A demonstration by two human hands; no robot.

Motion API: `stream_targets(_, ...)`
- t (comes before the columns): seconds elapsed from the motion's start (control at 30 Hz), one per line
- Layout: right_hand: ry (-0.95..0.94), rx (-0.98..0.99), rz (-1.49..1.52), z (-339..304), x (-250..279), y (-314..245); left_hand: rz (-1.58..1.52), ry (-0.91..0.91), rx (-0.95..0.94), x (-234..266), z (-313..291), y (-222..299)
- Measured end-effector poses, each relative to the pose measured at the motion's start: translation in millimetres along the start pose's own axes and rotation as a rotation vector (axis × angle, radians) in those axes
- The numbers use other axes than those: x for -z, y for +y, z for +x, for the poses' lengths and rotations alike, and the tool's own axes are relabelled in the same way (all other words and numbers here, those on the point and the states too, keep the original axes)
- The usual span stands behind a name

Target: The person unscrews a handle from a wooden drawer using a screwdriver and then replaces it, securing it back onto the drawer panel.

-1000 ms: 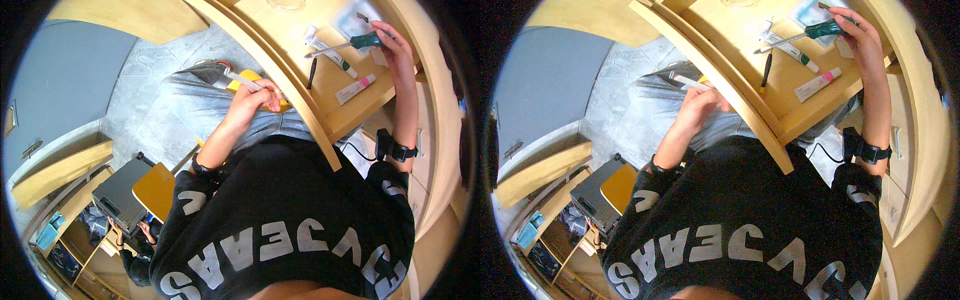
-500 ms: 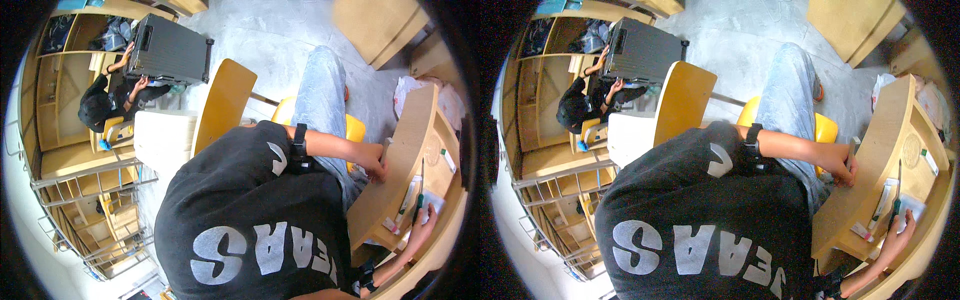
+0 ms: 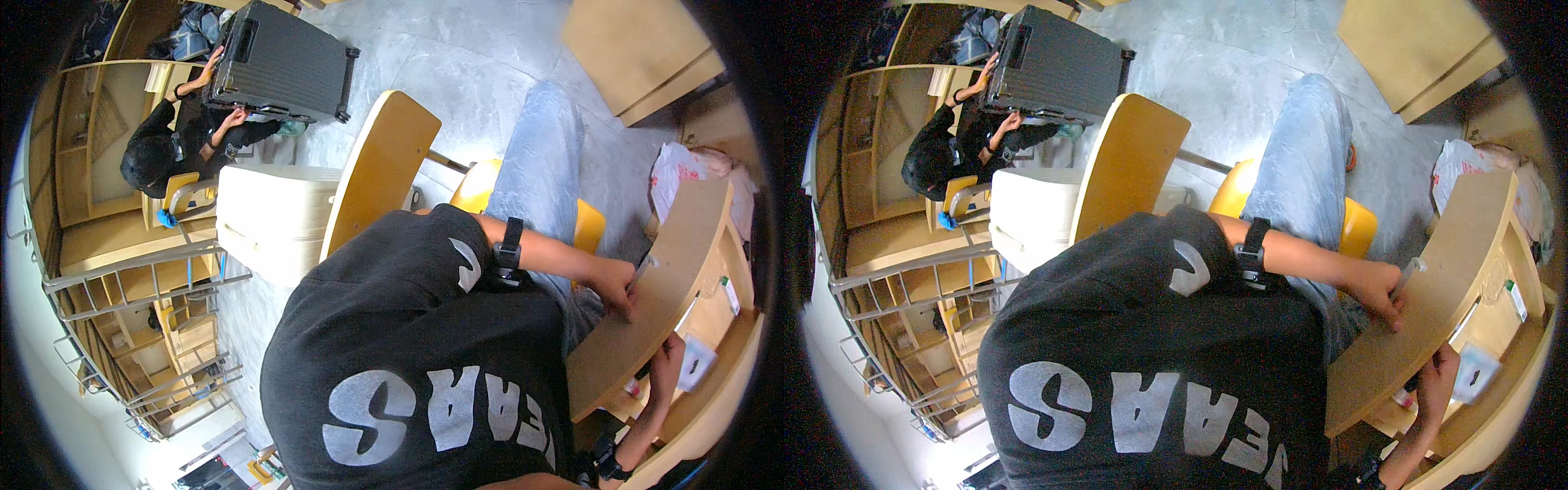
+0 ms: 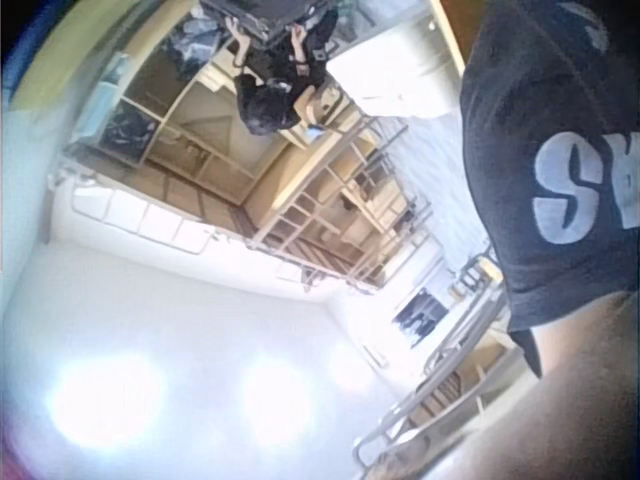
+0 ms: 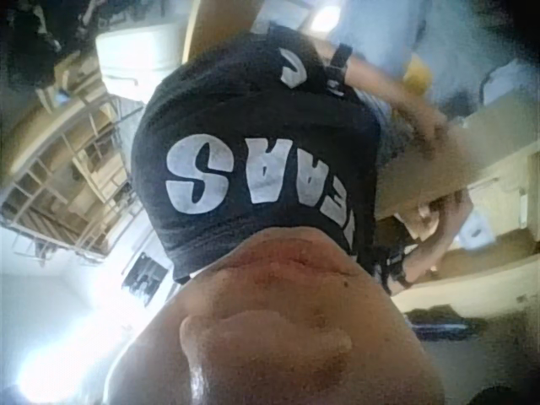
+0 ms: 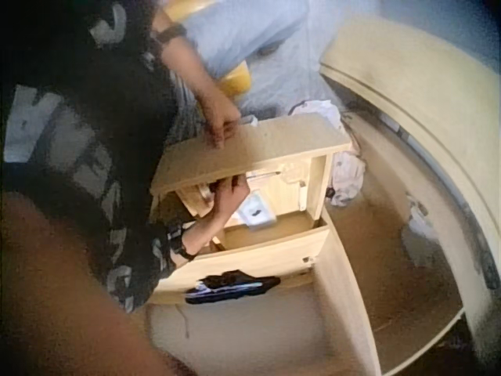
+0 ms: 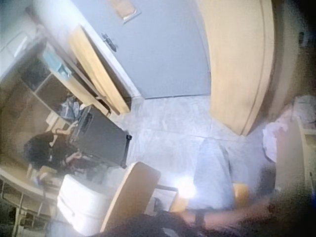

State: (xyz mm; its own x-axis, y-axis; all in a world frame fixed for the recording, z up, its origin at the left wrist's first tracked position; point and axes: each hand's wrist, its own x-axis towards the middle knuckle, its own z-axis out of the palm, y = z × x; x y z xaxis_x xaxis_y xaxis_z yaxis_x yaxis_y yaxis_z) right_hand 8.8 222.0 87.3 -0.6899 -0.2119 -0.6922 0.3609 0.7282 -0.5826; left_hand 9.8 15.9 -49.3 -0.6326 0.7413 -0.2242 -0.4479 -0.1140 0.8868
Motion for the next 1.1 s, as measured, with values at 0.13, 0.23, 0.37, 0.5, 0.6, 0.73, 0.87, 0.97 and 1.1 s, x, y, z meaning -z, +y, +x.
stream_targets(0.13,0.052,0.168,-0.011,12,1,30,0.095,0.025,-0.032,3,1,-4)
stream_targets(0.23,0.045,0.115,0.022,11,1,26,0.288,0.061,-0.138,5,5,-8)
stream_targets(0.37,0.082,0.174,0.038,19,-1,41,0.385,0.06,-0.148,7,2,0)
stream_targets(0.5,0.158,0.254,-0.026,25,0,53,0.478,-0.003,-0.091,13,-5,23)
stream_targets(0.6,0.056,0.037,0.052,34,8,61,0.369,0.011,0.036,21,-6,32)
stream_targets(0.73,0.046,0.132,0.062,32,2,52,0.139,0.113,-0.011,30,-5,32)
stream_targets(0.87,0.089,0.11,0.161,30,-6,39,0.081,0.145,-0.22,34,-19,43)
stream_targets(0.97,0.079,0.148,0.188,29,-1,48,-0.017,0.059,-0.329,37,-12,35)
stream_targets(1.1,-0.022,0.166,0.324,28,3,45,0.01,0.082,-0.164,36,-15,44)
